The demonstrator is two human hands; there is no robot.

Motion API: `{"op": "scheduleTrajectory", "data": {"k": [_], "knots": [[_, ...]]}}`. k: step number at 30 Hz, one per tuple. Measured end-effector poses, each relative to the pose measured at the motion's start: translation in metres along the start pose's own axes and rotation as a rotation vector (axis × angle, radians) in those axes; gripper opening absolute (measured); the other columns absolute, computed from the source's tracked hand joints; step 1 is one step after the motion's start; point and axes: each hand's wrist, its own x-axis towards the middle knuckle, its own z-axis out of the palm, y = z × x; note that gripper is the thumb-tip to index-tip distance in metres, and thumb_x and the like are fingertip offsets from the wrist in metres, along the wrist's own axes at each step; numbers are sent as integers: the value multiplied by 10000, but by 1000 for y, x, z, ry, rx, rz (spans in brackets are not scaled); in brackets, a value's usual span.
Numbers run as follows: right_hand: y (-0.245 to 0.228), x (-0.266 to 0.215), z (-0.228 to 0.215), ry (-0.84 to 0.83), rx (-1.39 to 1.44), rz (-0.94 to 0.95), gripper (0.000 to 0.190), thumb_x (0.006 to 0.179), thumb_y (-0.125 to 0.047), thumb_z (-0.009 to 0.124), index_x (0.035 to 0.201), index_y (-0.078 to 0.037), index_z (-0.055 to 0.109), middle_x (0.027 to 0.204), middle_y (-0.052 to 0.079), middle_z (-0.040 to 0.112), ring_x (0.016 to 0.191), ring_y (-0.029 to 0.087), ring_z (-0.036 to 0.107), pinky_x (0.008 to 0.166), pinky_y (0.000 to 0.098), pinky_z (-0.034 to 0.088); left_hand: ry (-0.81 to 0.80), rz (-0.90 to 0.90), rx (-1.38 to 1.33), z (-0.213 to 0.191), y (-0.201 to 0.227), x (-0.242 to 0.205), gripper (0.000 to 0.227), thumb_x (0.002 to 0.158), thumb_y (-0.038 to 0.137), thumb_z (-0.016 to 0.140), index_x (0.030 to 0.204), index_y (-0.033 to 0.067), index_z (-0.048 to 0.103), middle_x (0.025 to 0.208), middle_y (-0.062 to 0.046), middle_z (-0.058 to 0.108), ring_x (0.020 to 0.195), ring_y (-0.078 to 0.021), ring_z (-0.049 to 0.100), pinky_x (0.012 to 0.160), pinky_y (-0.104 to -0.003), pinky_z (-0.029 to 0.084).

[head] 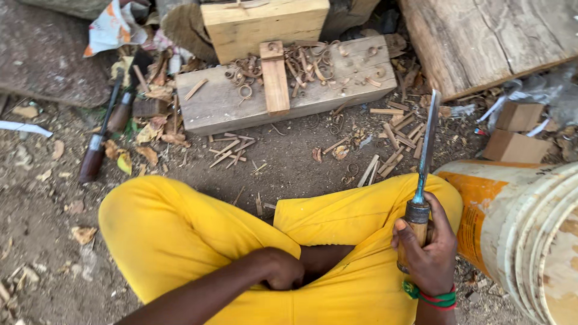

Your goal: The person carves a wooden block using a chisel and a gouge, removing wood shavings while the piece is held in a wooden jig on the ground.

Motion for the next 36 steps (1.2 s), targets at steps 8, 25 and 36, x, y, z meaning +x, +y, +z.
{"op": "scheduleTrajectory", "data": {"k": [8,25,36], "knots": [[-19,-14,0,0,-37,53,602,907,-102,701,1456,2,477,781,64,650,614,111,621,520,271,495,-53,-14,-38,21,6,31,346,855,180,674,1187,113,748,1136,-176,747,989,-363,706,830,-490,562],[-15,-17,-7,47,338,132,638,1014,-90,668,1591,13,413,811,138,631,602,188,607,427,299,435,-26,28,-44,21,31,43,277,855,172,655,1107,117,755,1069,-175,751,946,-366,714,809,-507,574],[-22,1,13,84,224,141,520,1015,-93,629,1503,-19,466,836,107,615,621,177,591,511,309,482,142,87,-120,6,29,6,237,856,167,643,1056,119,760,1026,-175,753,918,-368,720,795,-517,582]]}}
